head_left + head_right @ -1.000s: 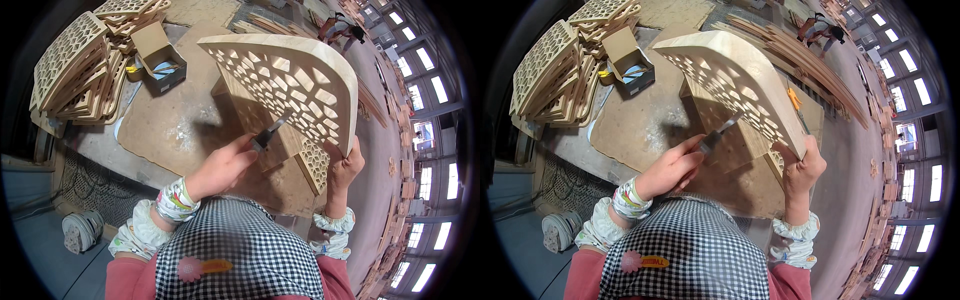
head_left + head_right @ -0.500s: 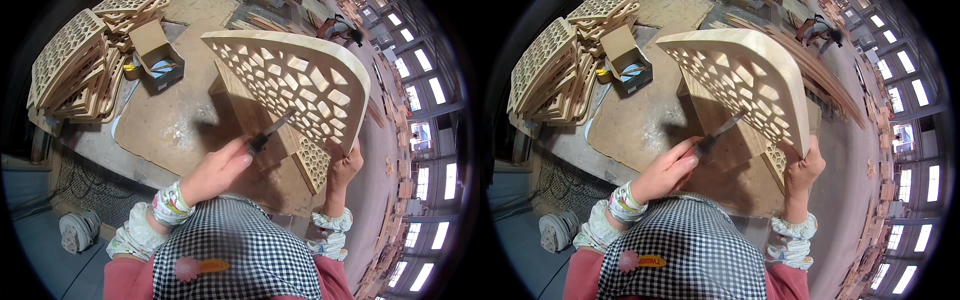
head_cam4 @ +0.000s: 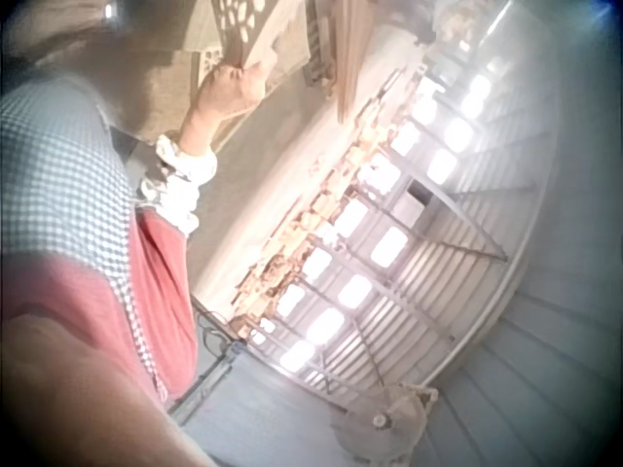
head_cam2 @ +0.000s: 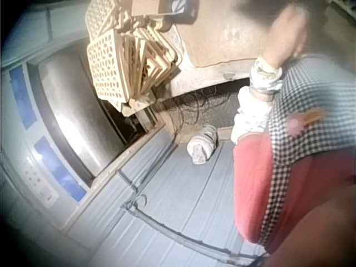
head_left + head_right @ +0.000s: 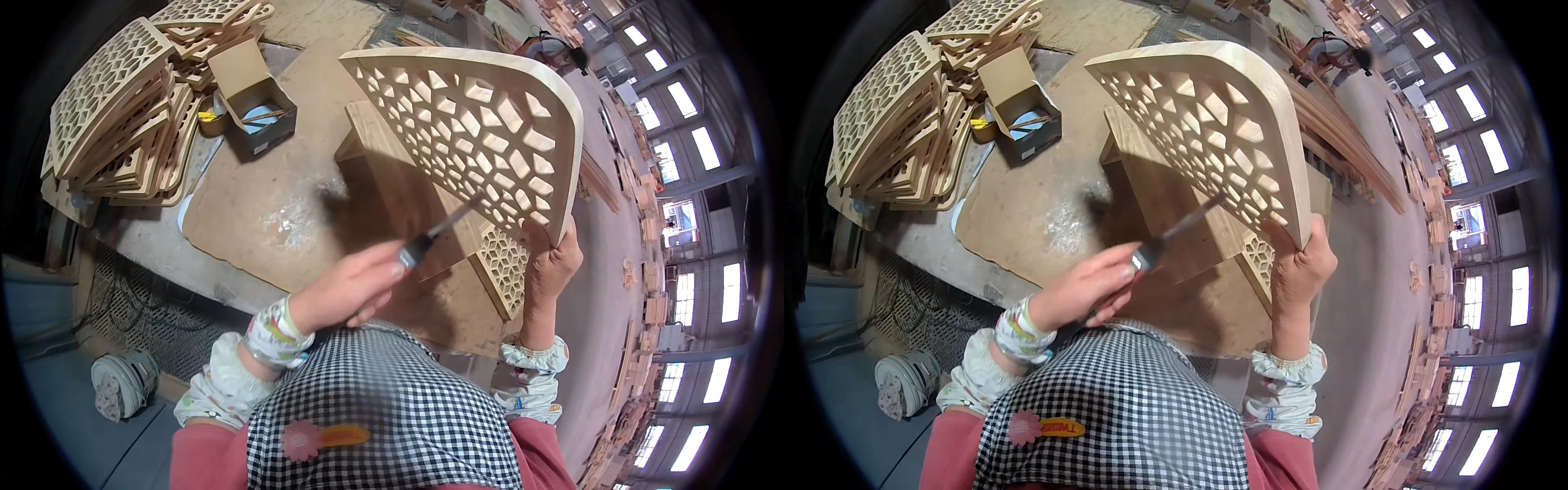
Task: The person sands the surfaces and edges of a wooden lattice panel using a small handheld sanding tool and a round sanding disc.
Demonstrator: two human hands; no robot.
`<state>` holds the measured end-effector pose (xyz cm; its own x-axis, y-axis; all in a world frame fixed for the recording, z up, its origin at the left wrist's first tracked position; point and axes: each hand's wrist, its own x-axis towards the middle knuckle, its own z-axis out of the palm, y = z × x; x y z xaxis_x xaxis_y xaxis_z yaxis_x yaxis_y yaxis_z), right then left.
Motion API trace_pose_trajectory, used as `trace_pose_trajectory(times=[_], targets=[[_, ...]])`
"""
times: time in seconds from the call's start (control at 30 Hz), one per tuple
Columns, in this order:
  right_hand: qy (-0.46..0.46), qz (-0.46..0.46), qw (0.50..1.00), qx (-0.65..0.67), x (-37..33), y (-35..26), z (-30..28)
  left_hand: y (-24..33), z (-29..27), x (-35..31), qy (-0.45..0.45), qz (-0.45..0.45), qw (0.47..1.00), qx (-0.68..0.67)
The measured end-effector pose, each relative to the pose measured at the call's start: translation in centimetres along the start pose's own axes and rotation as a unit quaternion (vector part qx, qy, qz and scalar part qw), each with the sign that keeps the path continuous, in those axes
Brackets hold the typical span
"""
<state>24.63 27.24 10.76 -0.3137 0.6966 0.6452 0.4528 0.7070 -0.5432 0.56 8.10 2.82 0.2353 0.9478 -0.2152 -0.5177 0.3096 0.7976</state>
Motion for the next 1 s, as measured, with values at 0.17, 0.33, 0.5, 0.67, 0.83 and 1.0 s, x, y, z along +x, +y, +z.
trace_pose_trajectory(times=[0.17,0.33,0.5,0.67,0.83,1.0], targets=[[-0.023,-0.027,0.999,-0.037,-0.1,-1.2,0.1,0.4,2.2,-3.0,0.071,0.098,0.986,0.116],[-0.035,-0.083,0.994,-0.056,-0.5,-2.6,0.4,1.4,3.0,-2.8,0.132,0.128,0.969,0.166],[-0.034,-0.076,0.996,-0.037,-0.8,-2.9,0.5,2.1,2.9,-2.1,0.078,0.077,0.992,0.07],[-0.026,-0.073,0.996,-0.037,-1.1,-2.3,0.2,2.0,2.0,-1.3,0.018,0.035,0.999,-0.025],[-0.002,-0.026,0.999,-0.038,-1.1,-1.0,-0.3,1.9,1.3,-2.4,-0.05,0.007,0.998,-0.038],[0.014,0.017,0.999,-0.04,-0.4,-1.7,-0.1,-0.3,2.6,-3.4,-0.045,-0.013,0.999,0.018]])
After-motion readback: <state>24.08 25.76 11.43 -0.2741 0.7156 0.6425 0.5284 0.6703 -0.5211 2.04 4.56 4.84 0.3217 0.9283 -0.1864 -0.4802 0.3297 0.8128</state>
